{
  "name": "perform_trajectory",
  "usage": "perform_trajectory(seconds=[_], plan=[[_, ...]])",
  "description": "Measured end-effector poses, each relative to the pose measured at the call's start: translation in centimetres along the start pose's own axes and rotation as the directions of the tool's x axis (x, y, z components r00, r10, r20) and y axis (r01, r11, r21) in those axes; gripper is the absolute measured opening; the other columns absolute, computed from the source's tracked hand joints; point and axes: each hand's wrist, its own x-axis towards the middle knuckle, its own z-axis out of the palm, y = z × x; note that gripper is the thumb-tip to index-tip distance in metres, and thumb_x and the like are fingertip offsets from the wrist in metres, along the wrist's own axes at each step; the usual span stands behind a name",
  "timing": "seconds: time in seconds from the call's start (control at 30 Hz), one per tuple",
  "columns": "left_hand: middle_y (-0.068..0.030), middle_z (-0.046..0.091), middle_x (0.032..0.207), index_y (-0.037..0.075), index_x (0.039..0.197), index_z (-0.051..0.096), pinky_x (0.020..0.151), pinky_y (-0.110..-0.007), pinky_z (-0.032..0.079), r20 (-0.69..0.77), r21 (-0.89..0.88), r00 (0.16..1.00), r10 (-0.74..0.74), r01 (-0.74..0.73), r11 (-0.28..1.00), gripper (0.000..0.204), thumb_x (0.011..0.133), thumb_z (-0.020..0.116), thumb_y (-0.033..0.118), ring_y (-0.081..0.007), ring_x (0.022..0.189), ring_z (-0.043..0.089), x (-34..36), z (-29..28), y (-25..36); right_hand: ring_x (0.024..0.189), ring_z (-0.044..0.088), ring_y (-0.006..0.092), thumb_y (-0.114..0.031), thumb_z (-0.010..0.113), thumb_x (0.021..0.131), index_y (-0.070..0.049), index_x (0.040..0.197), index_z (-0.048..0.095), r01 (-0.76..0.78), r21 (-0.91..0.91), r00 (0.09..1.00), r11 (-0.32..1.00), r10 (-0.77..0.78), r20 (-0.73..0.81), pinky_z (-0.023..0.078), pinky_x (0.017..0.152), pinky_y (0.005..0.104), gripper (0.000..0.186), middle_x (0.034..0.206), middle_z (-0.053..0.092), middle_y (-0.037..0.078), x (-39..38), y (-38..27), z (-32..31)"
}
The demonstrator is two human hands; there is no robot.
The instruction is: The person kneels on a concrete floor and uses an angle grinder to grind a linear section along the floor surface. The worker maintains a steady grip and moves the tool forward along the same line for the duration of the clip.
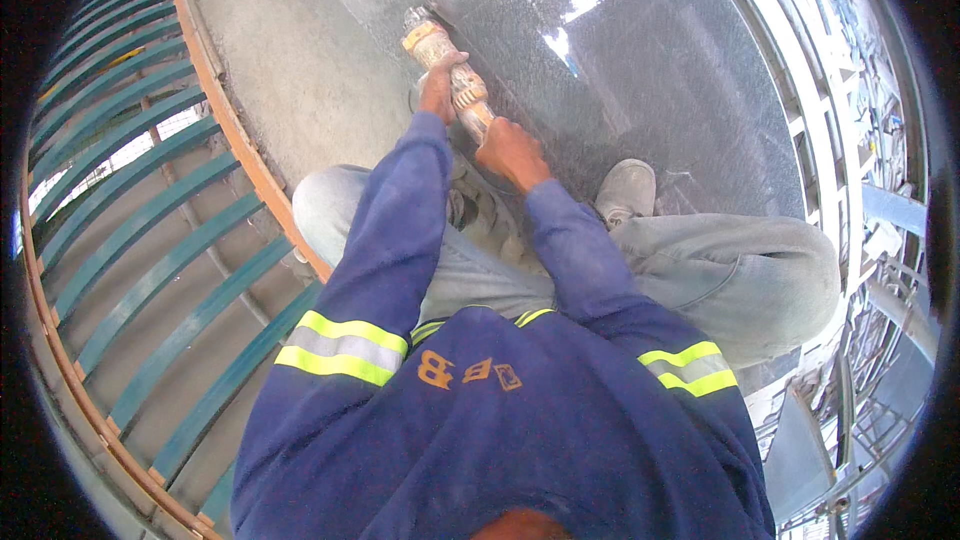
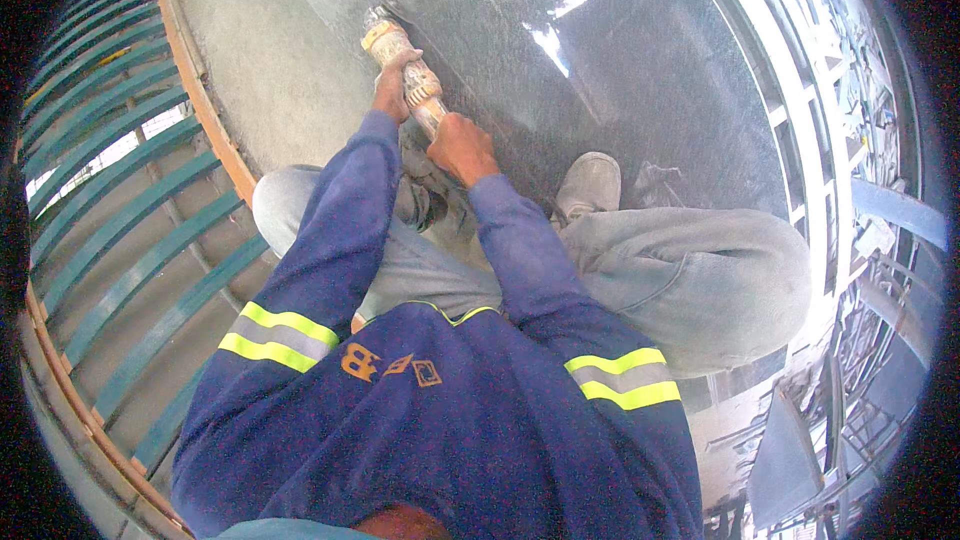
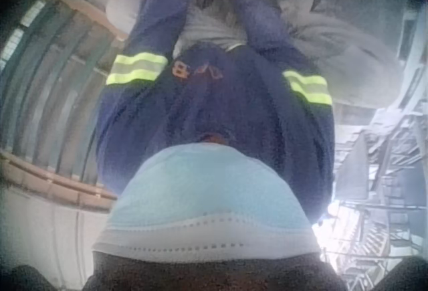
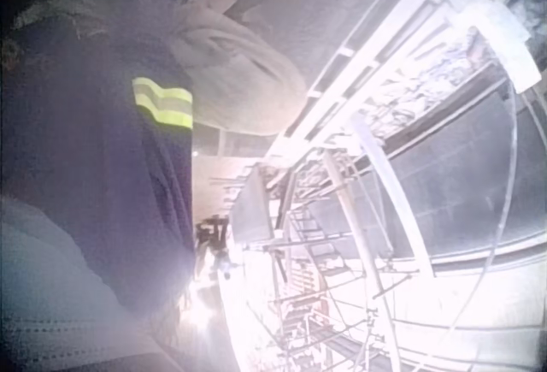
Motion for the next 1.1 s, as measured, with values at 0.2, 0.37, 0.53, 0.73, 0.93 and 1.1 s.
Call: perform_trajectory(seconds=[0.2, 0.37, 0.53, 0.73, 0.93, 1.1], plan=[[-0.0091, 0.059, 0.077, 0.003, 0.104, 0.053, 0.057, -0.042, 0.058, -0.016, -0.008, 1.000, -0.014, 0.013, 1.000, 0.033, 0.080, 0.072, 0.017, -0.0254, 0.061, 0.065, -1.7, 0.6, -0.8, 0.099, 0.069, 0.0429, -0.016, 0.068, 0.077, 0.004, 0.100, 0.070, -0.016, -0.017, 1.000, 1.000, 0.016, 0.009, 0.055, 0.085, 0.0509, 0.031, 0.104, 0.070, 0.027, -1.4, 0.9, 0.3], [-0.0103, 0.060, 0.077, 0.003, 0.105, 0.053, 0.057, -0.042, 0.059, -0.007, -0.004, 1.000, -0.019, 0.019, 1.000, 0.034, 0.080, 0.071, 0.016, -0.0259, 0.061, 0.065, -0.9, -0.4, -0.9, 0.104, 0.066, 0.0445, -0.016, 0.064, 0.078, 0.006, 0.107, 0.067, -0.021, 0.019, 0.999, 1.000, 0.020, 0.033, 0.052, 0.089, 0.0517, 0.037, 0.109, 0.068, 0.030, -1.9, 0.2, -0.5], [-0.0106, 0.061, 0.077, 0.003, 0.105, 0.053, 0.058, -0.043, 0.059, -0.027, 0.023, 1.000, -0.016, 0.017, 1.000, 0.034, 0.080, 0.072, 0.017, -0.0264, 0.062, 0.066, -0.3, 0.0, -0.7, 0.104, 0.066, 0.0450, -0.016, 0.062, 0.078, 0.006, 0.105, 0.067, -0.023, 0.028, 0.998, 0.999, 0.021, 0.055, 0.051, 0.089, 0.0524, 0.035, 0.109, 0.068, 0.030, -1.0, 0.3, -0.4], [-0.0099, 0.061, 0.078, 0.004, 0.105, 0.054, 0.060, -0.044, 0.059, -0.003, 0.042, 1.000, -0.012, 0.013, 0.999, 0.035, 0.079, 0.073, 0.019, -0.0267, 0.063, 0.066, 0.9, -0.6, -0.2, 0.103, 0.067, 0.0428, -0.017, 0.065, 0.077, 0.004, 0.106, 0.068, 0.003, 0.038, 1.000, 0.999, -0.004, 0.025, 0.053, 0.088, 0.0504, 0.036, 0.107, 0.069, 0.028, 0.4, 0.2, 0.0], [-0.0095, 0.061, 0.078, 0.004, 0.106, 0.054, 0.061, -0.046, 0.060, -0.030, 0.037, 0.998, -0.047, 0.049, 0.998, 0.035, 0.080, 0.072, 0.019, -0.0271, 0.063, 0.066, -0.1, -0.2, -0.3, 0.102, 0.069, 0.0405, -0.018, 0.070, 0.075, 0.003, 0.105, 0.069, -0.011, 0.006, 0.999, 1.000, 0.011, 0.030, 0.054, 0.087, 0.0486, 0.036, 0.107, 0.070, 0.026, -0.1, 0.4, 0.2], [-0.0097, 0.061, 0.078, 0.005, 0.103, 0.054, 0.059, -0.043, 0.059, -0.027, 0.038, 0.998, -0.050, 0.051, 0.998, 0.031, 0.081, 0.070, 0.020, -0.0259, 0.062, 0.065, -1.7, 0.3, -0.7, 0.104, 0.067, 0.0432, -0.017, 0.067, 0.077, 0.005, 0.107, 0.068, -0.038, 0.012, 0.996, 0.999, 0.036, 0.087, 0.053, 0.088, 0.0507, 0.037, 0.108, 0.069, 0.029, -2.3, -0.2, -1.1]])
